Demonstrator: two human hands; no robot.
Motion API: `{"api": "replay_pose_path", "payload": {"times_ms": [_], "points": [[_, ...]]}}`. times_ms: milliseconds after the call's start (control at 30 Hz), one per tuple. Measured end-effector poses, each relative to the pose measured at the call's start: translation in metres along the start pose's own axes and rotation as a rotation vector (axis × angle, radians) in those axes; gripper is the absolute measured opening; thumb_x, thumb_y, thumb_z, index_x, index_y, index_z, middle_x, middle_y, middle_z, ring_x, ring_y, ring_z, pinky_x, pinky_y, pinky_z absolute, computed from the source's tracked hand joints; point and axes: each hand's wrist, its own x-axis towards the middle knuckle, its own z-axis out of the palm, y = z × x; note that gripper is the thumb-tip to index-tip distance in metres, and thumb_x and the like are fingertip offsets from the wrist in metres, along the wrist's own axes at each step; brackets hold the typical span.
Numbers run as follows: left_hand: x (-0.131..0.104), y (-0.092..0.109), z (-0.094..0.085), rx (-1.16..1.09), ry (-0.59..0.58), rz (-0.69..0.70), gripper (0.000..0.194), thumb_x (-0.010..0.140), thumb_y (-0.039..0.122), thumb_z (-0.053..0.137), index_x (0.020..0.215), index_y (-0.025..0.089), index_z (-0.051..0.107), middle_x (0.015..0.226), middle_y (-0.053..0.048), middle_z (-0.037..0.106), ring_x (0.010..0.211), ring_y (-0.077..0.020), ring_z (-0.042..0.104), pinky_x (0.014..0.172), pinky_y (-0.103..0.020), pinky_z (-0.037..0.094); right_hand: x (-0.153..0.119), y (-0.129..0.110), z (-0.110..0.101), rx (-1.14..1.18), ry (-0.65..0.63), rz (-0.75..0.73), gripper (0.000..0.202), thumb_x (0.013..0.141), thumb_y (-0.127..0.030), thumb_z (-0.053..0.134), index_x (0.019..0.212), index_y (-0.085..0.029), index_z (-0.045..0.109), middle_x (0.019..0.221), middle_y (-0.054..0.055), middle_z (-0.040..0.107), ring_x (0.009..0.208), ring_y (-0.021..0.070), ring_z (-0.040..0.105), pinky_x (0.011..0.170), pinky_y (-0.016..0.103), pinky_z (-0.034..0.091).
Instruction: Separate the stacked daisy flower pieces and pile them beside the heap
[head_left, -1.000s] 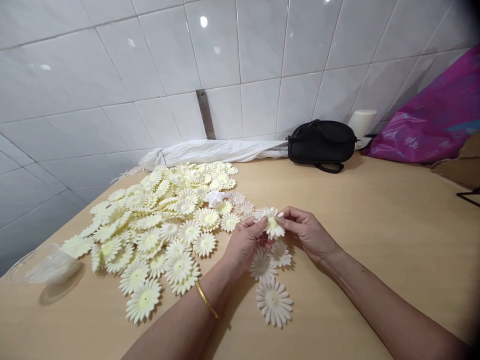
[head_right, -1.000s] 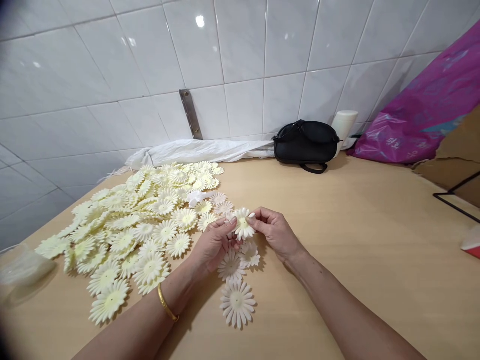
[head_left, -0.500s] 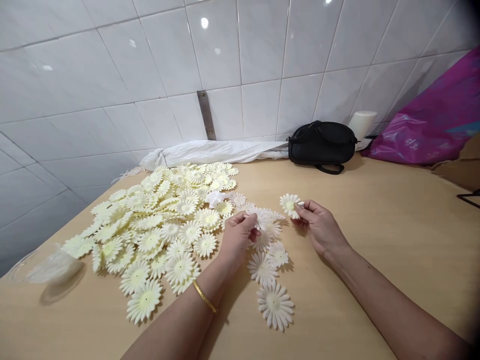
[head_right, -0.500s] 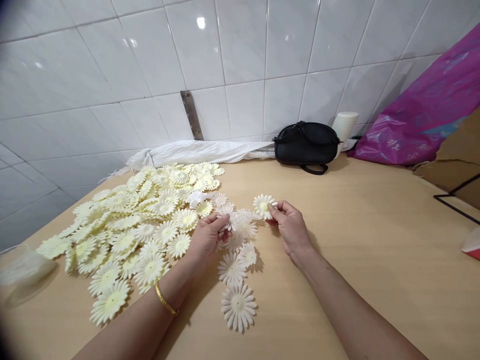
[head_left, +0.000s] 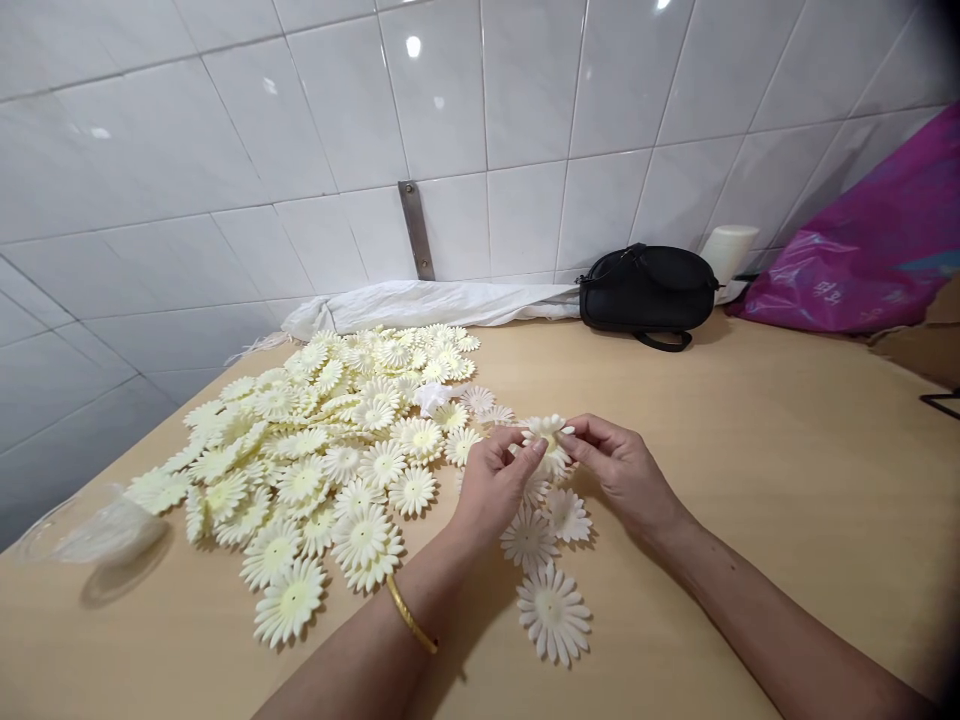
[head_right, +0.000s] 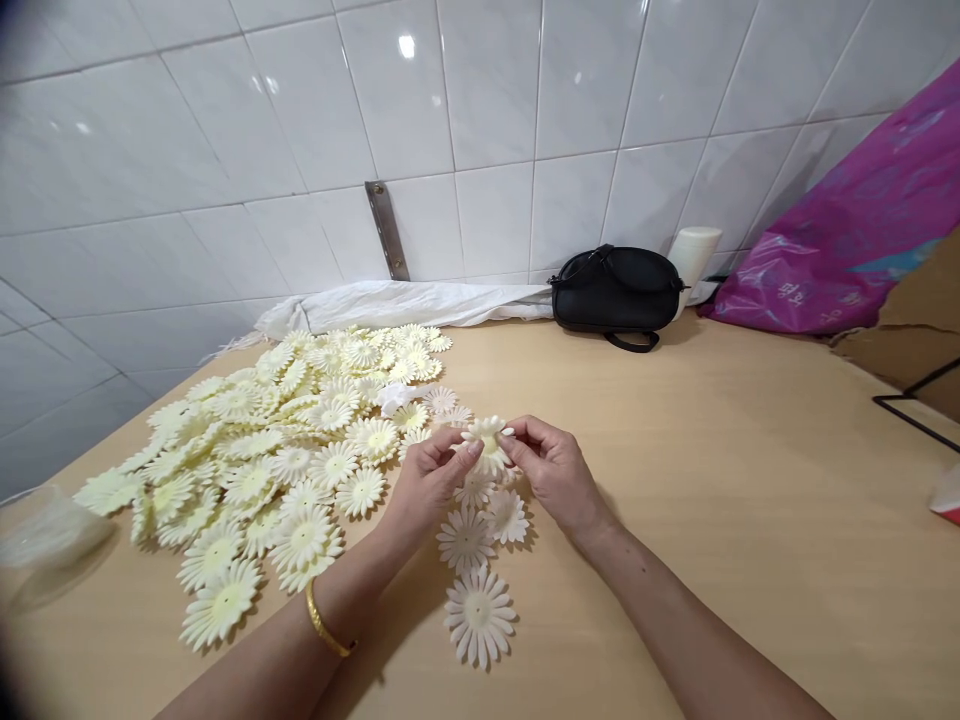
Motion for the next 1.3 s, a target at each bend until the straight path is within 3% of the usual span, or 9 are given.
{"api": "replay_pose_path", "payload": {"times_ms": [133,333,533,767,967,1133,1300], "points": [[0.000,-0.005,0.002,-0.133,-0.093,-0.130,0.029,0.069,0.036,0.059,0.053,0.015,0.047,0.044,0.005,0.035,0.042,-0.0052,0.029,0.043,-0.020,0.021,-0.002,-0.001,0.002,-0.016,-0.039,0.004,0.019,0.071,-0.037,0.059,0.074,-0.018,0.059,0.064,-0.001,0.050,0.060,0.0108,0.043,0.055,0.024,0.037],[0.000,-0.003,0.002,-0.145,-0.028,-0.171,0.034,0.064,0.038,0.064,0.050,0.015,0.043,0.041,0.006,0.036,0.038,-0.0037,0.029,0.040,-0.019,0.020,-0.001,0.001,0.002,0.102,-0.105,0.097,0.023,0.068,-0.038,0.062,0.077,-0.017,0.059,0.064,0.000,0.050,0.060,0.0116,0.046,0.056,0.025,0.042],[0.002,-0.002,0.003,-0.105,0.031,-0.168,0.034,0.061,0.037,0.066,0.048,0.015,0.043,0.039,0.006,0.038,0.036,-0.0037,0.031,0.039,-0.019,0.023,-0.001,0.000,0.003,0.042,-0.068,0.080,0.021,0.067,-0.038,0.063,0.071,-0.018,0.058,0.062,-0.001,0.050,0.059,0.0112,0.046,0.058,0.024,0.041],[0.002,-0.003,0.003,-0.109,0.093,-0.133,0.038,0.059,0.034,0.069,0.048,0.016,0.037,0.038,0.008,0.034,0.036,-0.0027,0.030,0.039,-0.018,0.021,-0.001,0.005,0.003,0.118,-0.154,0.109,0.021,0.069,-0.038,0.062,0.073,-0.018,0.056,0.063,-0.002,0.050,0.059,0.0105,0.045,0.056,0.024,0.039],[0.002,-0.008,0.003,-0.256,0.031,-0.192,0.037,0.062,0.037,0.067,0.052,0.016,0.039,0.037,0.008,0.036,0.033,-0.0031,0.030,0.037,-0.018,0.020,0.002,0.007,0.001,0.071,-0.011,0.061,0.024,0.069,-0.039,0.062,0.064,-0.017,0.053,0.058,-0.004,0.045,0.055,0.0087,0.039,0.052,0.022,0.032],[0.005,-0.013,0.003,-0.432,-0.050,-0.239,0.030,0.064,0.036,0.066,0.058,0.015,0.045,0.045,0.005,0.045,0.039,-0.0041,0.039,0.040,-0.017,0.026,0.002,0.009,0.001,0.042,0.097,0.042,0.024,0.069,-0.040,0.061,0.064,-0.017,0.054,0.059,-0.003,0.048,0.056,0.0092,0.042,0.053,0.022,0.034],[0.006,-0.011,0.001,-0.474,-0.026,-0.288,0.031,0.060,0.034,0.069,0.058,0.015,0.044,0.045,0.005,0.045,0.039,-0.0043,0.040,0.039,-0.016,0.025,0.007,0.011,-0.005,0.061,0.226,0.043,0.024,0.067,-0.039,0.063,0.062,-0.017,0.053,0.057,-0.004,0.050,0.054,0.0087,0.044,0.053,0.022,0.036]]}}
